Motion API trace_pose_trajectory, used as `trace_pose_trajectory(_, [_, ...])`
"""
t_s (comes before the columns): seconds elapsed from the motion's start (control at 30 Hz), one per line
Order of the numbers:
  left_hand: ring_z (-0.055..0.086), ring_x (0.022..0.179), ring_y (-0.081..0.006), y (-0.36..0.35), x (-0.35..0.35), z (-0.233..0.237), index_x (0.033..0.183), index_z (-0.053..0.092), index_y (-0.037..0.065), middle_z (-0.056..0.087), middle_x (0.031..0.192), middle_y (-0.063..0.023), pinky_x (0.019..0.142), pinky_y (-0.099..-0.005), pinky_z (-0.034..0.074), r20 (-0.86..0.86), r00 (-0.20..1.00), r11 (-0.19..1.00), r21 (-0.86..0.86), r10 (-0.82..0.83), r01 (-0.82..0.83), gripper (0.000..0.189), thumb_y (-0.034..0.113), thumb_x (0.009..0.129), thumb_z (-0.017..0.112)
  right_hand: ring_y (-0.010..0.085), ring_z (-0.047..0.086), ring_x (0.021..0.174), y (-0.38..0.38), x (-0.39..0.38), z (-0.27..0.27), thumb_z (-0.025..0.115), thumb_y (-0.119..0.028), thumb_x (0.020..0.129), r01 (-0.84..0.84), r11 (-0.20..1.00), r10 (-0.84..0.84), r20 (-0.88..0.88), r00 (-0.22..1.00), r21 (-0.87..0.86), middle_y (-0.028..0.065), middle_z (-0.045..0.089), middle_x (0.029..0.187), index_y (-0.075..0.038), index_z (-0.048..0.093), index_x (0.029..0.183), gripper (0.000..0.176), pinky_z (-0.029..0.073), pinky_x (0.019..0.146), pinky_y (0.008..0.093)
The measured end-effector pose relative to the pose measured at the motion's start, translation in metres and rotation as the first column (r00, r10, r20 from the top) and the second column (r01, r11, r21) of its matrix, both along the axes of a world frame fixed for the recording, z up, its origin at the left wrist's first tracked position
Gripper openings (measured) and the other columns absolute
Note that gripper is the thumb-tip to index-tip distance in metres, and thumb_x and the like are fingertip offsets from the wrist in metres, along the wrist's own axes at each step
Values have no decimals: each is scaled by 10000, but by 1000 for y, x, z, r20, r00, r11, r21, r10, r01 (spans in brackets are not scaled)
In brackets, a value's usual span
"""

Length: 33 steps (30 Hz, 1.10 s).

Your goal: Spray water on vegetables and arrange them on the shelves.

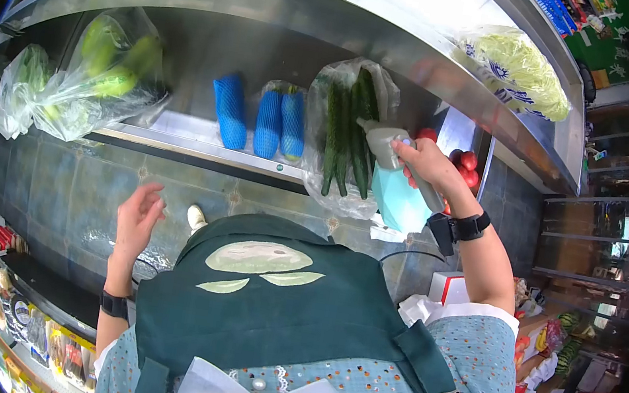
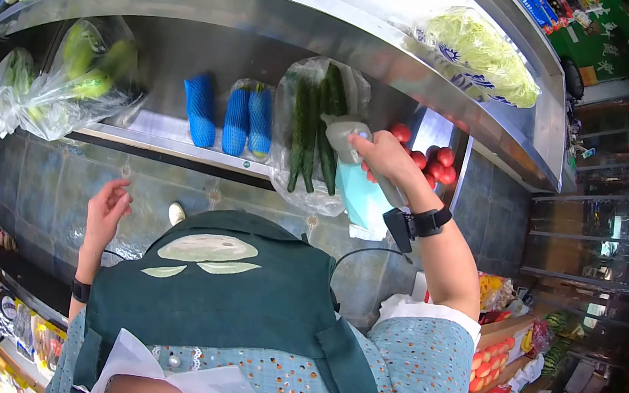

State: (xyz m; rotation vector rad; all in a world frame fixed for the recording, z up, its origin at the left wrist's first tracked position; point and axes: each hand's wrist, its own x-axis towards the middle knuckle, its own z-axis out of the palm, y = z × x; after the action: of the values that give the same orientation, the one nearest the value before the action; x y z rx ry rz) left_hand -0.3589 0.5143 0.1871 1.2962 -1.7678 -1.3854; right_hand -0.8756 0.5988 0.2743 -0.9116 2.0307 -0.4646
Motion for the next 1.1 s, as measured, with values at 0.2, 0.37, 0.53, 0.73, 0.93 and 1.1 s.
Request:
trace_pose_trajectory(0.2, [583,686,-98,-10,0,-7,1158,582,-16,600,834,-48,617,-231,484,-18,1000,999,48,9,-9,262,21,899,583,138,508,423,27,7,11,629,-438,899,-145,957,118,118,986,252,51,512,550,19,563,726,493,403,374,285])
trace_pose_trajectory(0.37, [582,684,-97,-17,-5,-10,1160,584,-7,601,836,-50,612,-228,481,-14,1000,998,66,-9,10,262,22,900,582,152,506,408,42,1,4,620,-424,909,-98,949,58,141,988,298,68,520,558,21,558,756,475,411,370,292])
trace_pose_trajectory(0.53, [584,680,-98,-22,-6,-16,1161,585,-3,600,836,-46,610,-226,480,16,999,997,65,-41,39,262,32,902,584,161,518,410,34,-10,8,573,-400,931,145,988,-149,95,984,54,73,521,555,13,531,721,464,417,367,312])
trace_pose_trajectory(0.73, [575,676,-72,-14,-8,-9,1193,568,7,596,839,-20,592,-199,422,4,1000,999,49,-17,16,279,59,919,568,163,522,433,-4,-19,9,582,-415,918,221,973,-222,2,975,-71,70,535,592,-4,532,750,447,433,405,319])
trace_pose_trajectory(0.93, [570,682,-69,-1,-1,-8,1195,563,7,587,831,-16,591,-201,420,-6,999,999,26,32,-32,279,54,920,558,158,508,465,-14,-21,21,581,-437,909,242,969,-241,17,970,-55,49,526,621,-20,543,778,439,430,441,315])
trace_pose_trajectory(1.1, [590,708,-99,-2,-11,-4,1143,598,-15,609,835,-52,632,-238,492,22,999,998,42,44,-45,254,43,896,587,156,508,442,16,-26,13,586,-438,919,129,989,-134,63,989,77,55,532,624,3,547,786,463,429,410,297])
